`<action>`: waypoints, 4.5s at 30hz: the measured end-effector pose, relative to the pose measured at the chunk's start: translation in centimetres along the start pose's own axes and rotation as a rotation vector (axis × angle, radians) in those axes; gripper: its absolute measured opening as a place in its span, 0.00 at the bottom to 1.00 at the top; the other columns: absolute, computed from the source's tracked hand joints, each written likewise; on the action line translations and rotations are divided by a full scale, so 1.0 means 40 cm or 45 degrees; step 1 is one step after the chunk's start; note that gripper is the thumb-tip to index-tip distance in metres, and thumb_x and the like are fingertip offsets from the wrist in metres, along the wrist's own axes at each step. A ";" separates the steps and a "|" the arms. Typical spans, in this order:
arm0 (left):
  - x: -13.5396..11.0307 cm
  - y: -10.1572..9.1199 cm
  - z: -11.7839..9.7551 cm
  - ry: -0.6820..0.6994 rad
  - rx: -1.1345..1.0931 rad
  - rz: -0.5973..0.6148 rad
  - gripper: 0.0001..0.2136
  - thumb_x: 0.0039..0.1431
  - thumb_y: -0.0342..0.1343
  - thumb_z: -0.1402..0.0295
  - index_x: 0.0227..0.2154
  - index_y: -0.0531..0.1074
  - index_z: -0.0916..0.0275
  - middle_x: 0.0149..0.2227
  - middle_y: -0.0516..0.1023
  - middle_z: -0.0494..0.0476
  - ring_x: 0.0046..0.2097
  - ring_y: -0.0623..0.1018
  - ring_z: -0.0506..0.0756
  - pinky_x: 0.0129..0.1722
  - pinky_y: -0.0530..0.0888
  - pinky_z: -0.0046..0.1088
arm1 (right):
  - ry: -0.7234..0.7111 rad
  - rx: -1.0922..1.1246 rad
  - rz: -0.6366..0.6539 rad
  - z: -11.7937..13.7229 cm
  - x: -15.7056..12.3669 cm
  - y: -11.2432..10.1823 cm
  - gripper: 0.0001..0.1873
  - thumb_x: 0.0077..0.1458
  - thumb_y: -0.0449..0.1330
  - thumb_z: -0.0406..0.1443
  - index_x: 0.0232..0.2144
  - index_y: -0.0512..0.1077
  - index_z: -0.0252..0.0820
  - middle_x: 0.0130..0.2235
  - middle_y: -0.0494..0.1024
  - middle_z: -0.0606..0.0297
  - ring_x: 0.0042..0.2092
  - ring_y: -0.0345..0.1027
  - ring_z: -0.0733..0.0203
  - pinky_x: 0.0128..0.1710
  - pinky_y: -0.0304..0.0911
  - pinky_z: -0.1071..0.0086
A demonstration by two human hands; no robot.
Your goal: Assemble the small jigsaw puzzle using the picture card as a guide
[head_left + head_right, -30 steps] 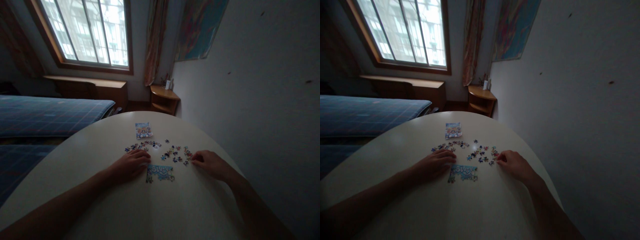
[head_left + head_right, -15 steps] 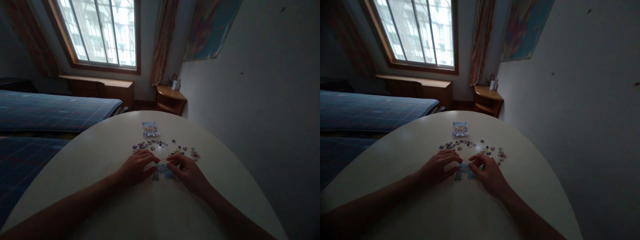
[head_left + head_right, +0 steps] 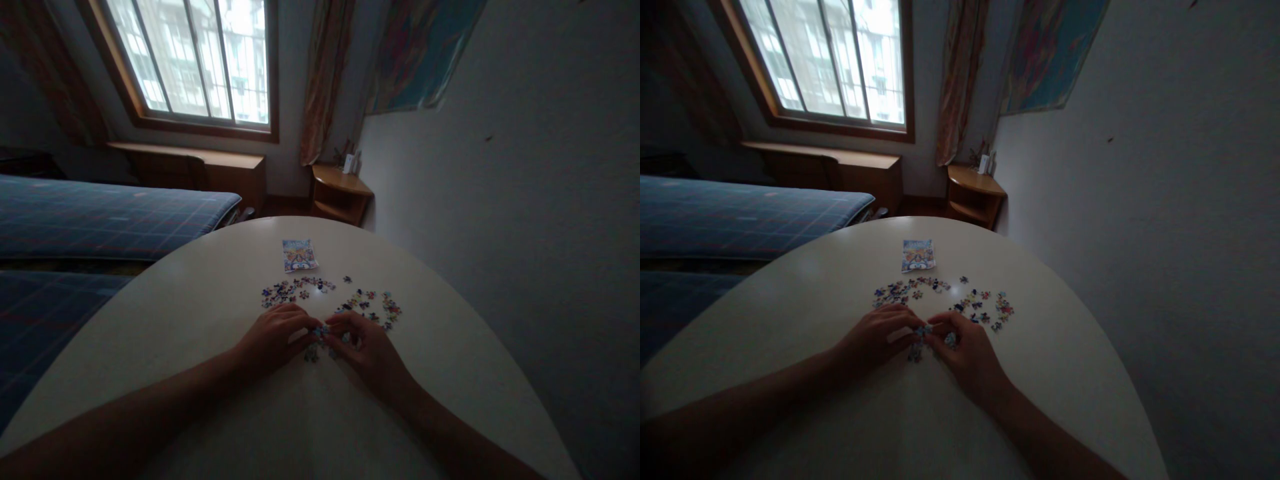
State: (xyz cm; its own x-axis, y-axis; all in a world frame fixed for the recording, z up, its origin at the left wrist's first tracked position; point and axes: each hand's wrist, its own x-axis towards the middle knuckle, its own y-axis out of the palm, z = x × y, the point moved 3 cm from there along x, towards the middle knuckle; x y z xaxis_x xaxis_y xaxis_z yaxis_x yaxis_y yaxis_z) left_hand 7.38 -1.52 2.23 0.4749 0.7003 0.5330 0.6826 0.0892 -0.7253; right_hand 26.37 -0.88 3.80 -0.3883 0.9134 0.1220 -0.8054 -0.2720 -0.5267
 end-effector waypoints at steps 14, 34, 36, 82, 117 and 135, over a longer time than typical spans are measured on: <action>0.000 -0.005 -0.005 0.058 0.033 0.199 0.20 0.54 0.62 0.67 0.51 0.70 0.59 0.51 0.76 0.61 0.53 0.73 0.61 0.55 0.71 0.44 | -0.249 -0.415 0.030 -0.010 -0.012 -0.018 0.09 0.49 0.69 0.32 0.36 0.78 0.46 0.42 0.81 0.62 0.47 0.72 0.53 0.50 0.63 0.56; -0.012 -0.013 -0.011 0.102 0.023 0.328 0.20 0.57 0.58 0.69 0.52 0.68 0.58 0.53 0.74 0.60 0.56 0.72 0.61 0.58 0.68 0.44 | -0.283 -0.517 0.125 -0.010 -0.018 -0.004 0.12 0.47 0.68 0.32 0.36 0.76 0.47 0.48 0.77 0.60 0.51 0.69 0.51 0.53 0.61 0.53; -0.014 -0.019 -0.014 0.139 0.028 0.322 0.18 0.58 0.58 0.70 0.52 0.68 0.58 0.53 0.74 0.60 0.56 0.71 0.61 0.58 0.68 0.43 | -0.299 -0.546 0.137 -0.008 -0.019 -0.010 0.12 0.47 0.68 0.32 0.37 0.76 0.47 0.48 0.77 0.60 0.51 0.69 0.51 0.53 0.61 0.54; -0.032 -0.026 -0.023 0.375 0.117 0.456 0.13 0.65 0.52 0.71 0.51 0.69 0.59 0.53 0.74 0.61 0.54 0.72 0.60 0.58 0.69 0.44 | 0.291 -0.947 -0.047 -0.120 0.041 -0.248 0.12 0.58 0.59 0.35 0.42 0.79 0.40 0.45 0.79 0.54 0.46 0.73 0.52 0.48 0.64 0.62; -0.034 -0.029 -0.033 0.395 0.151 0.396 0.07 0.66 0.49 0.74 0.42 0.69 0.60 0.41 0.75 0.57 0.43 0.73 0.55 0.54 0.70 0.38 | 0.337 -0.808 -0.168 -0.218 0.063 -0.303 0.16 0.59 0.52 0.29 0.42 0.79 0.43 0.47 0.81 0.58 0.48 0.74 0.54 0.50 0.65 0.62; -0.036 -0.024 -0.032 0.412 0.135 0.387 0.06 0.66 0.49 0.75 0.40 0.68 0.61 0.42 0.74 0.58 0.42 0.73 0.55 0.47 0.71 0.35 | 0.148 -0.868 -0.163 -0.181 0.071 -0.264 0.19 0.65 0.50 0.32 0.52 0.75 0.41 0.48 0.77 0.55 0.49 0.69 0.56 0.54 0.61 0.62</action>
State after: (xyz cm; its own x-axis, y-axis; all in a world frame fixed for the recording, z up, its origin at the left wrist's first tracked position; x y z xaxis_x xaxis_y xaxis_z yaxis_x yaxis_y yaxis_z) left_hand 6.74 -3.53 2.73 0.8056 0.4498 0.3856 0.4329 -0.0025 -0.9015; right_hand 37.00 6.78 3.60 -0.2284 0.9623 0.1478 -0.3665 0.0557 -0.9288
